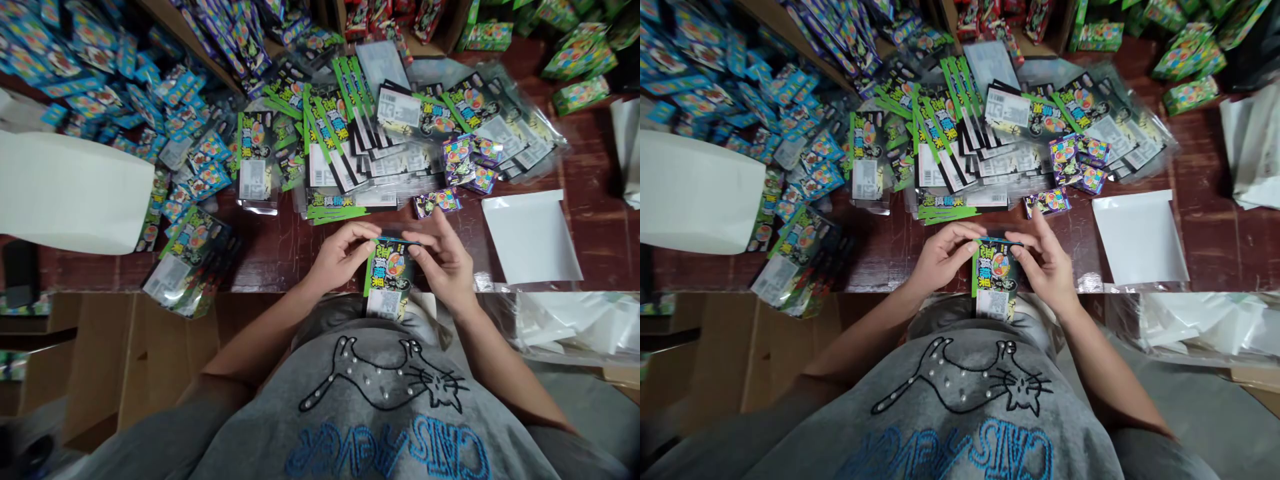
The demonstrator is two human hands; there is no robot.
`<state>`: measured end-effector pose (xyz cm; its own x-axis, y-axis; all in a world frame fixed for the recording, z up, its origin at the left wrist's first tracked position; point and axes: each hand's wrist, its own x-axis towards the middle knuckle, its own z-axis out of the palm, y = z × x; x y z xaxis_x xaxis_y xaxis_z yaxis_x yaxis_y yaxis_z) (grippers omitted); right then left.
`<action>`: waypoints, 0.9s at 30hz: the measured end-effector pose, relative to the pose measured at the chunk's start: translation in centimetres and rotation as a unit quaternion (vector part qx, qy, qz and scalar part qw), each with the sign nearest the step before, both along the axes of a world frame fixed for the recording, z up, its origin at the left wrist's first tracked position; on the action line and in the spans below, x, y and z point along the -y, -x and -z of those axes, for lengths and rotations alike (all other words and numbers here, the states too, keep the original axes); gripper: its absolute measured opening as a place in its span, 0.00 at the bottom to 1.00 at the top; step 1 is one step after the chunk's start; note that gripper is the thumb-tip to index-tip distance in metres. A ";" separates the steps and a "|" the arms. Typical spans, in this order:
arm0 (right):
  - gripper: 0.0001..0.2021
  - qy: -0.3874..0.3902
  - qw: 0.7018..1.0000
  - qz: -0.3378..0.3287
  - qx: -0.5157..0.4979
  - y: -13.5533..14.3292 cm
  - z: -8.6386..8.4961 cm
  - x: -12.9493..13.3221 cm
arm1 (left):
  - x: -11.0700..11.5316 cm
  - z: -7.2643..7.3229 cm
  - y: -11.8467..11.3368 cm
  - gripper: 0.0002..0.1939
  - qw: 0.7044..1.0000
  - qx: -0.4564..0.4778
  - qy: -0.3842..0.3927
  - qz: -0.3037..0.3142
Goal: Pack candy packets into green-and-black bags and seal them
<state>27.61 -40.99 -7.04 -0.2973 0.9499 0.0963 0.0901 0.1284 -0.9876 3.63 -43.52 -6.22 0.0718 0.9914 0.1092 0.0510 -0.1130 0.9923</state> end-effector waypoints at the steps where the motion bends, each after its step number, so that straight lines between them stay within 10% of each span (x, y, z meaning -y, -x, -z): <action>1: 0.44 -0.017 1.000 0.013 0.004 0.1 -0.3 0.0 | -0.2 -0.2 -0.1 0.04 1.000 0.013 0.003 -0.011; 16: 0.47 0.055 0.998 0.006 -0.010 -0.7 -3.6 -1.7 | -2.3 -4.8 -1.1 0.08 0.993 -0.088 0.074 0.023; 22: 0.49 0.081 0.997 0.003 -0.002 -1.6 -3.7 -1.6 | -2.8 -4.4 -0.5 0.09 0.992 -0.052 0.065 0.093; 27: 0.33 0.033 0.998 -0.050 0.031 -3.7 -5.6 -1.2 | -2.2 -3.8 -0.5 0.04 0.992 -0.045 0.002 0.115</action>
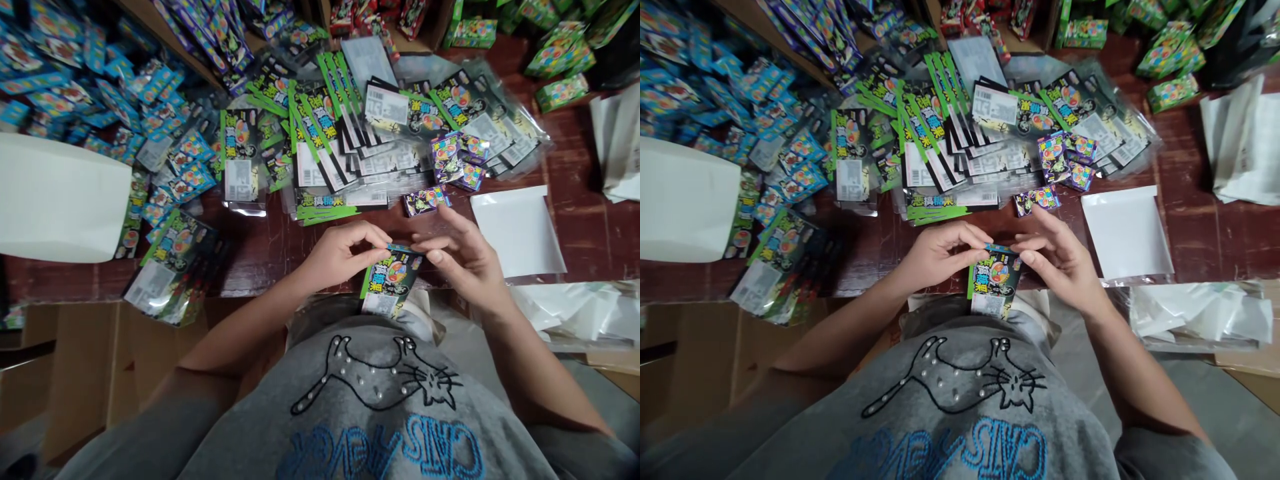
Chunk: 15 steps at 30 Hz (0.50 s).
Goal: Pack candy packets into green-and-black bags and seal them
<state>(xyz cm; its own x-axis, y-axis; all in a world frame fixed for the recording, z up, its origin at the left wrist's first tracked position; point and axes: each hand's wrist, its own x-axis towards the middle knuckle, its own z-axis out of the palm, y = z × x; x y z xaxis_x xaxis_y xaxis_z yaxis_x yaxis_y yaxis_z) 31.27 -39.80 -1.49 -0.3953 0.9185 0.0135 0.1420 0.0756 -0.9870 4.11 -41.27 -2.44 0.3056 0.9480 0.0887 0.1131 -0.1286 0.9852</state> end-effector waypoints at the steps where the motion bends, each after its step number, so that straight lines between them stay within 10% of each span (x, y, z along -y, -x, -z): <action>1: 0.28 -0.017 1.000 -0.010 0.017 -0.4 -0.7 -0.4 | 0.0 0.0 -0.1 0.03 1.000 -0.006 -0.009 -0.002; 8: 0.12 -0.104 0.931 -0.235 0.258 0.7 -6.1 -4.9 | -0.1 -0.6 -0.8 0.05 0.999 -0.036 -0.012 0.000; 15: 0.13 -0.160 0.912 -0.183 0.329 2.5 -4.9 -5.0 | 0.2 -0.7 -0.5 0.03 1.000 -0.012 0.001 -0.014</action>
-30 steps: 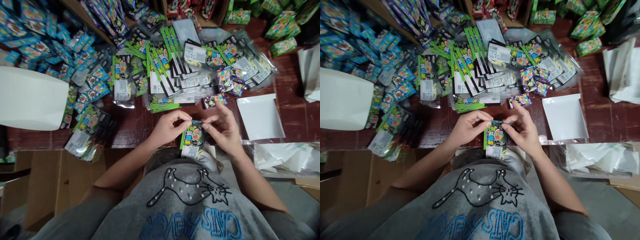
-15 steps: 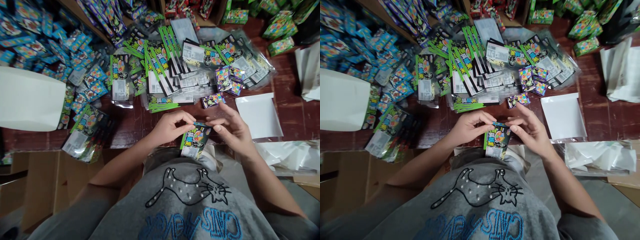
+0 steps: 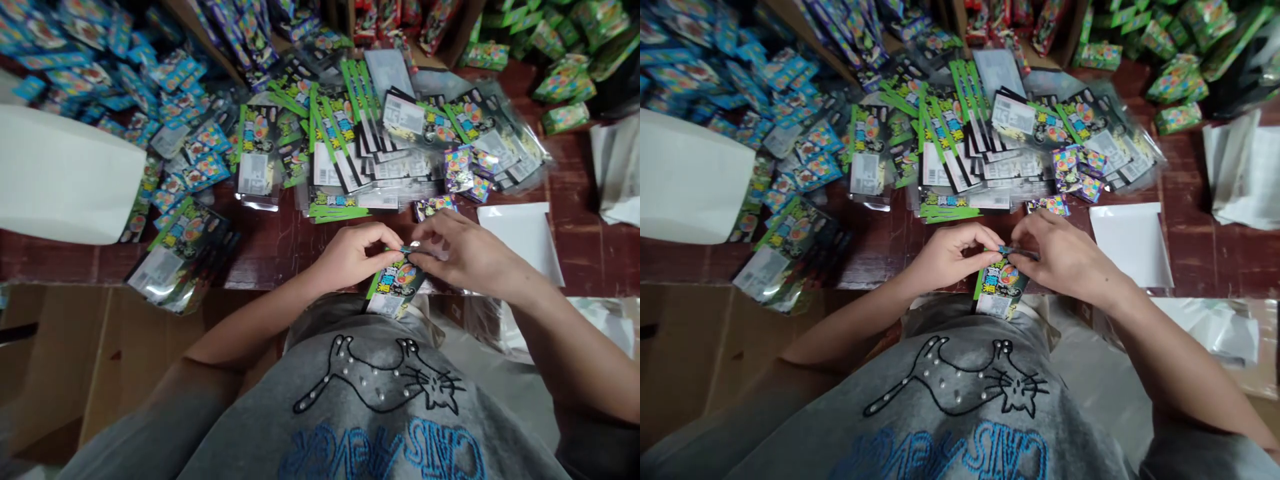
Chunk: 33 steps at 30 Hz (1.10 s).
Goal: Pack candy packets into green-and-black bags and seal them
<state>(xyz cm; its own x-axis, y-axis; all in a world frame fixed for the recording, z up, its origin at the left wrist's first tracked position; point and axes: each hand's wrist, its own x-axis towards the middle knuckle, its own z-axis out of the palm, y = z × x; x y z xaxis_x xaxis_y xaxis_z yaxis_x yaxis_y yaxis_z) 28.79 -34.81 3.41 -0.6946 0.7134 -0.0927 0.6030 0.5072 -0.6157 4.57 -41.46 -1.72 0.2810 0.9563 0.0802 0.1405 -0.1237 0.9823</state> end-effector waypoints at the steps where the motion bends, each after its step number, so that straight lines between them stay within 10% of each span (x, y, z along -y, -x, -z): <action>1: 0.14 -0.022 0.999 0.002 -0.029 -0.1 0.2 0.3 | 0.3 0.1 0.0 0.03 1.000 0.011 -0.002 -0.007; 6: 0.05 -0.091 0.985 -0.056 -0.135 0.4 1.2 0.6 | 3.4 1.3 -0.6 0.12 0.997 0.048 -0.039 -0.054; 9: 0.17 -0.082 0.981 -0.091 -0.151 2.9 1.8 -0.5 | 5.0 1.0 1.7 0.16 0.989 0.030 -0.044 -0.136; 15: 0.35 -0.122 0.973 -0.123 -0.152 13.8 3.2 -3.8 | 7.7 -3.6 20.4 0.17 0.917 0.001 -0.027 -0.398; 18: 0.43 -0.145 0.974 -0.175 -0.026 21.7 4.8 -4.3 | 7.7 -3.2 29.9 0.20 0.906 -0.017 0.078 -0.416; 21: 0.52 -0.184 0.958 -0.188 0.117 28.4 6.3 -3.4 | 7.3 -1.5 34.4 0.21 0.906 -0.081 0.122 -0.396; 26: 0.36 -0.206 0.940 -0.206 0.177 31.6 7.5 -1.2 | 7.8 -1.5 32.9 0.20 0.892 -0.191 0.020 -0.408; 33: 0.28 -0.244 0.926 -0.237 0.163 26.4 8.7 2.7 | 0.8 -2.5 19.7 0.23 0.914 -0.233 0.041 -0.331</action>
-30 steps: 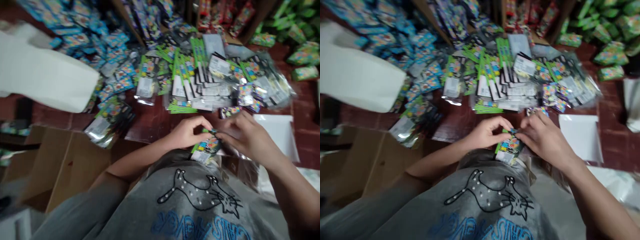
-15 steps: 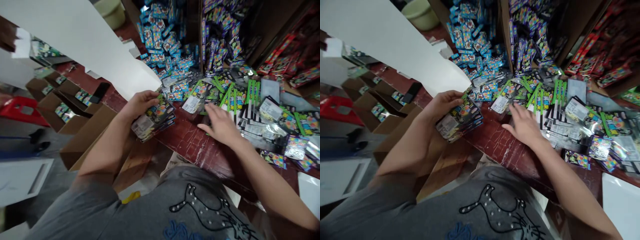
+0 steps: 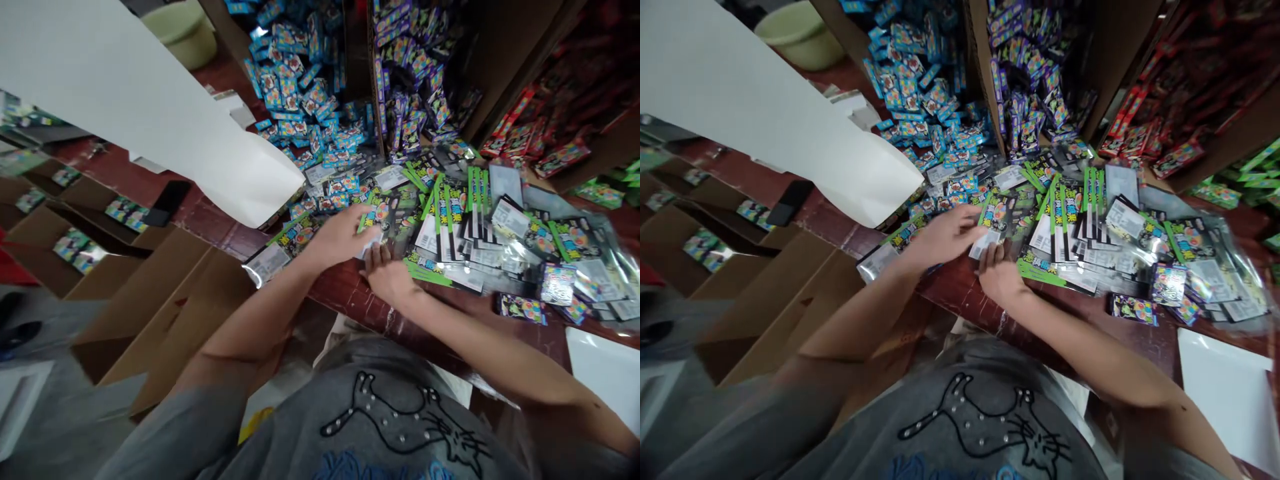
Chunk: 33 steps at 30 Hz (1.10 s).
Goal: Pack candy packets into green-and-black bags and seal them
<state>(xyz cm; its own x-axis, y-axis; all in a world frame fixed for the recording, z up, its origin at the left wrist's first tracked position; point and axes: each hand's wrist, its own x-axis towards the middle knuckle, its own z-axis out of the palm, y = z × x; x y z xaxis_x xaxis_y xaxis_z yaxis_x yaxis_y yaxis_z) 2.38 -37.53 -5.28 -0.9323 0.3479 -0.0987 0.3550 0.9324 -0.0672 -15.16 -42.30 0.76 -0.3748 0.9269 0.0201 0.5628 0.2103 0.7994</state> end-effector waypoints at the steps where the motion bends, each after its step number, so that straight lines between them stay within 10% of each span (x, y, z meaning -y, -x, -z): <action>1: 0.28 -0.006 1.000 -0.004 -0.004 -1.0 0.2 0.8 | -1.6 0.6 -1.7 0.27 1.000 0.024 0.011 -0.008; 6: 0.29 -0.026 0.999 -0.016 -0.034 -7.4 1.7 4.2 | -2.9 3.3 -7.3 0.40 0.974 0.173 0.023 -0.146; 13: 0.26 -0.015 0.966 -0.126 -0.224 -18.1 3.4 5.0 | 10.9 4.0 -14.1 0.34 0.900 0.342 -0.003 -0.271; 16: 0.30 0.037 0.941 -0.151 -0.300 -19.7 2.0 4.4 | 13.1 3.5 -15.7 0.35 0.832 0.437 0.059 -0.336; 19: 0.35 0.091 0.913 -0.189 -0.350 -19.5 -0.2 4.1 | 12.1 2.5 -15.8 0.32 0.829 0.491 0.023 -0.268; 23: 0.32 0.120 0.911 -0.251 -0.304 -18.6 -2.9 3.0 | 9.7 0.8 -14.9 0.21 0.933 0.347 -0.034 -0.089; 28: 0.31 0.033 0.933 0.005 -0.359 -17.6 -5.9 0.1 | 8.0 -0.4 -15.4 0.22 0.978 0.150 0.027 0.144; 33: 0.17 0.065 0.931 0.068 -0.354 -18.0 -7.6 -2.3 | 5.9 0.0 -14.5 0.21 0.971 0.081 0.027 0.225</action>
